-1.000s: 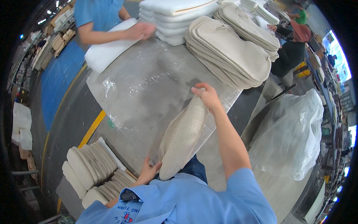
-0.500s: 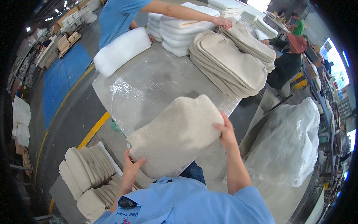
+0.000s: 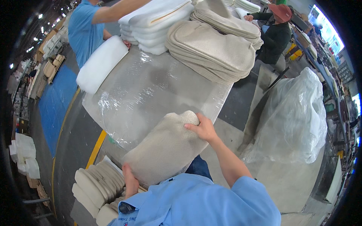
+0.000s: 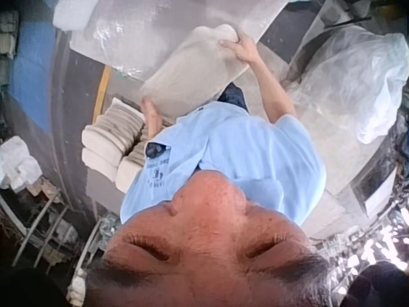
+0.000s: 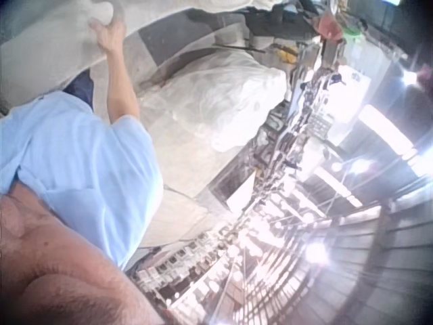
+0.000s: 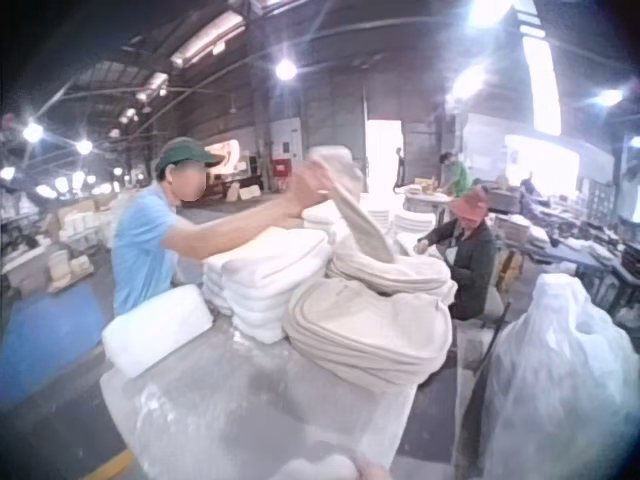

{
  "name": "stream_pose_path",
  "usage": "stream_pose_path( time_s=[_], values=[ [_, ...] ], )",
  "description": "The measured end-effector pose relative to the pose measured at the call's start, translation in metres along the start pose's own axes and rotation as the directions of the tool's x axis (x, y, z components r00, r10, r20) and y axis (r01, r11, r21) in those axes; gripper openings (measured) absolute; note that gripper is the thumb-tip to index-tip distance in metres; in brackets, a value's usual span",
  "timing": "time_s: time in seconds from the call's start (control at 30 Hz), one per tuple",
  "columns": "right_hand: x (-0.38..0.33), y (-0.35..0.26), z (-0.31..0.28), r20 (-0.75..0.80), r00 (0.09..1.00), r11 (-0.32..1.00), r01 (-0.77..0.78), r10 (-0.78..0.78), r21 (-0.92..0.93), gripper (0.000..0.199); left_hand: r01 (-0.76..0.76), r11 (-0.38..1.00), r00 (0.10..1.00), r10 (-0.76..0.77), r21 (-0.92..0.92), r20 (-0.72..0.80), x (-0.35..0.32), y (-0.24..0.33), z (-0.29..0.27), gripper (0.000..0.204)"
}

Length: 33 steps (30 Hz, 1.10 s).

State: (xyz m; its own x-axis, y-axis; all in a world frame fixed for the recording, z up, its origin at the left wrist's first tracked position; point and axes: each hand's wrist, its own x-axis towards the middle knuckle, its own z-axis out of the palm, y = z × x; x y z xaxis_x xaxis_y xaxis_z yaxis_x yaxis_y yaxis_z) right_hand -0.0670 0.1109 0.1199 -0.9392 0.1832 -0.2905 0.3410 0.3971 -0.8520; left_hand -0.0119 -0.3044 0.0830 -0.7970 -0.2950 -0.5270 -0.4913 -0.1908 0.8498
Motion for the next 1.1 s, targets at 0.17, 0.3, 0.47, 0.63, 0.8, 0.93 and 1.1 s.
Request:
stream_pose_path(
  time_s=[0.17,0.3,0.47,0.63,0.8,0.93,1.1],
  values=[
    [-0.036,-0.026,-0.003,-0.173,0.888,0.885,0.449,-0.427,0.123,0.075,-0.161,0.895,0.984,0.180,-0.416,0.005,-0.009,0.025,-0.032,0.036],
    [-0.047,-0.030,0.012,-0.219,0.835,0.793,0.548,-0.504,0.266,0.066,-0.255,0.832,0.957,0.291,-0.492,-0.003,-0.003,0.031,-0.048,0.034],
    [-0.067,-0.021,0.029,-0.301,0.858,0.749,0.511,-0.416,0.421,0.059,-0.294,0.808,0.945,0.327,-0.511,-0.027,-0.021,0.018,-0.049,0.033],
    [-0.065,0.031,0.040,-0.391,0.872,0.839,0.431,-0.293,0.332,0.050,-0.389,0.821,0.871,0.476,-0.418,0.123,-0.051,-0.003,-0.051,0.043],
    [-0.064,0.074,0.021,-0.274,0.947,0.668,0.315,-0.170,0.674,0.051,-0.514,0.800,0.786,0.583,-0.308,0.203,-0.067,0.009,-0.018,0.055],
    [-0.071,0.074,0.024,-0.125,0.984,0.586,0.175,-0.125,0.791,0.048,-0.453,0.804,0.859,0.509,-0.386,0.052,-0.088,-0.021,-0.026,0.061],
    [-0.081,0.072,0.009,0.152,0.953,0.583,-0.282,0.262,0.762,0.045,-0.251,0.803,0.964,0.261,-0.541,-0.061,-0.109,-0.074,-0.030,0.062]
  ],
)
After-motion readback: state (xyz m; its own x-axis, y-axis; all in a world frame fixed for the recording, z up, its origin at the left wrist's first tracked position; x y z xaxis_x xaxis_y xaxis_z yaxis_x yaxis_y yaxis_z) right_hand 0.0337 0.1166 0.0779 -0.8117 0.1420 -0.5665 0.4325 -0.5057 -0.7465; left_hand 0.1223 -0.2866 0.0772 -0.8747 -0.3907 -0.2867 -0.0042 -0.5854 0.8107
